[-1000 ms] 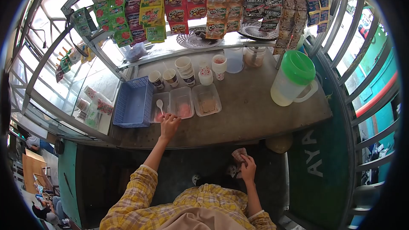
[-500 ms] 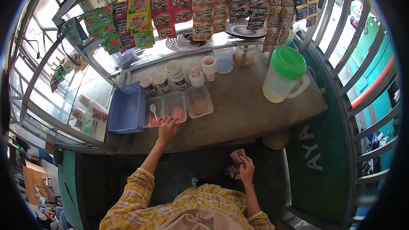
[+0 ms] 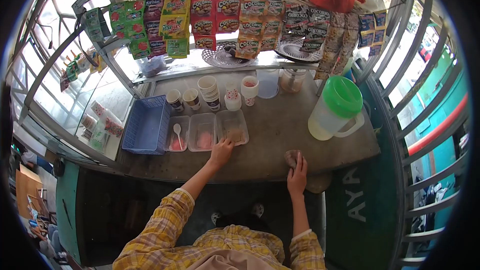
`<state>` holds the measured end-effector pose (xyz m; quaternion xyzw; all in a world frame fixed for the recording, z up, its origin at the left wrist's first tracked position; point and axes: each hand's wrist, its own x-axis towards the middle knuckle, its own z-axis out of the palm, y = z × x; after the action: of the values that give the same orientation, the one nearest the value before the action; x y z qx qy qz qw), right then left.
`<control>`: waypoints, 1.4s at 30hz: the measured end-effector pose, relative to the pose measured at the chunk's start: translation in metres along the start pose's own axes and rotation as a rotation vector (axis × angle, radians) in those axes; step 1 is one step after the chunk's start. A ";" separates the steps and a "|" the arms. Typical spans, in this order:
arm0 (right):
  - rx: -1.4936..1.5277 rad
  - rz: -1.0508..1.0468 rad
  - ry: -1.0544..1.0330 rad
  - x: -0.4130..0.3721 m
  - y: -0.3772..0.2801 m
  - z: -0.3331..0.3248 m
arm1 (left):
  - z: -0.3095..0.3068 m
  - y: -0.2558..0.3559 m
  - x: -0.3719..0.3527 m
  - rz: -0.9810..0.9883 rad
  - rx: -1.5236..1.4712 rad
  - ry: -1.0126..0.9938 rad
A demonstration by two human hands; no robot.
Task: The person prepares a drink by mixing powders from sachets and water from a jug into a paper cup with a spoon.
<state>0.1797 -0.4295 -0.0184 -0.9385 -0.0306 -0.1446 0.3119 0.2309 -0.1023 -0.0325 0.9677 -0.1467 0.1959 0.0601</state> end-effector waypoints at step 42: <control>-0.019 -0.715 -0.211 0.187 -0.132 0.220 | -0.196 0.108 -0.254 -0.521 0.199 0.271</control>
<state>0.3942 -0.1988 -0.0556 -0.8812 -0.3869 -0.1473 0.2283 -0.0968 -0.1047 0.0522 0.9390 0.1356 0.3145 0.0323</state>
